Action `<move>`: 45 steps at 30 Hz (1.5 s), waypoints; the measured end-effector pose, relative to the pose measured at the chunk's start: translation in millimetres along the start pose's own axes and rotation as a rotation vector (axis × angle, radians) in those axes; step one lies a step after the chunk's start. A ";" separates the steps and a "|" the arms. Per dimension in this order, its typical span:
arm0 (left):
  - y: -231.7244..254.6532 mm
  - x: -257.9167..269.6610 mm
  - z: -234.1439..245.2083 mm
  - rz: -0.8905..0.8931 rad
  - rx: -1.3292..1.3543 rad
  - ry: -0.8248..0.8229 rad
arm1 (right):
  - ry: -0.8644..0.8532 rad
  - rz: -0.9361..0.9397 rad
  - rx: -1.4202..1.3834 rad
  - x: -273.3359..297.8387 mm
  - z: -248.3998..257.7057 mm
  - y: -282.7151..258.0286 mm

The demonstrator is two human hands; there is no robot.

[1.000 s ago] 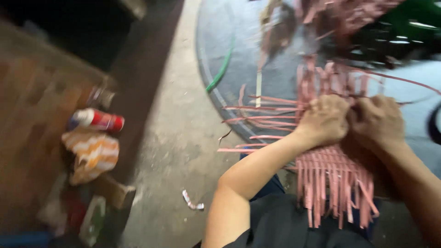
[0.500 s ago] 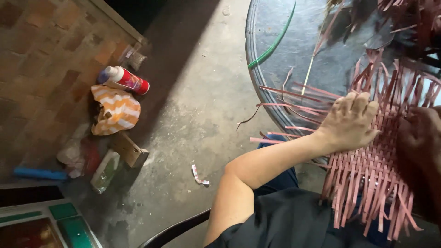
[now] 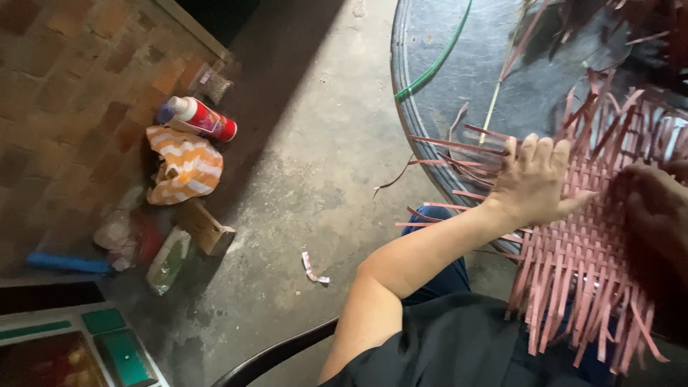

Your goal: Weaving a mat using pink plastic strips on a circular table.

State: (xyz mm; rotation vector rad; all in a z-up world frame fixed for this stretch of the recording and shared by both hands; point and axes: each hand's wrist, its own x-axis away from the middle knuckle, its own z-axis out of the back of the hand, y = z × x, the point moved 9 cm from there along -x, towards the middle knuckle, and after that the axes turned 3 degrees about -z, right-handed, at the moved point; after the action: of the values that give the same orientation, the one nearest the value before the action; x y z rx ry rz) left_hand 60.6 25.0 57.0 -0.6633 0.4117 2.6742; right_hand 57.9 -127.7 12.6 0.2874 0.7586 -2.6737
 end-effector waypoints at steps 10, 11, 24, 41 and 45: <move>-2.2 -5.8 7.1 -0.023 0.040 -0.007 | 0.333 -0.002 0.552 -16.4 34.0 -36.1; -2.9 -5.9 4.1 -0.016 0.045 -0.032 | 0.298 -0.001 0.516 -17.2 31.9 -34.1; 14.3 -9.3 9.9 -0.239 0.037 0.020 | 0.732 -0.180 -0.054 26.4 133.3 57.1; 88.9 -28.2 -39.3 -0.319 0.309 -0.633 | 0.315 -0.410 0.198 1.9 95.7 54.3; 76.9 -23.4 -37.4 -0.313 0.371 -0.619 | 0.063 -0.543 0.042 -3.6 92.7 37.4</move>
State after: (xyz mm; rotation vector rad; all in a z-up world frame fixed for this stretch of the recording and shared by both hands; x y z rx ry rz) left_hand 63.6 -63.5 51.7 0.1982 0.5478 2.2588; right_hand 66.3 -206.6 73.7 0.1976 0.9063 -3.2038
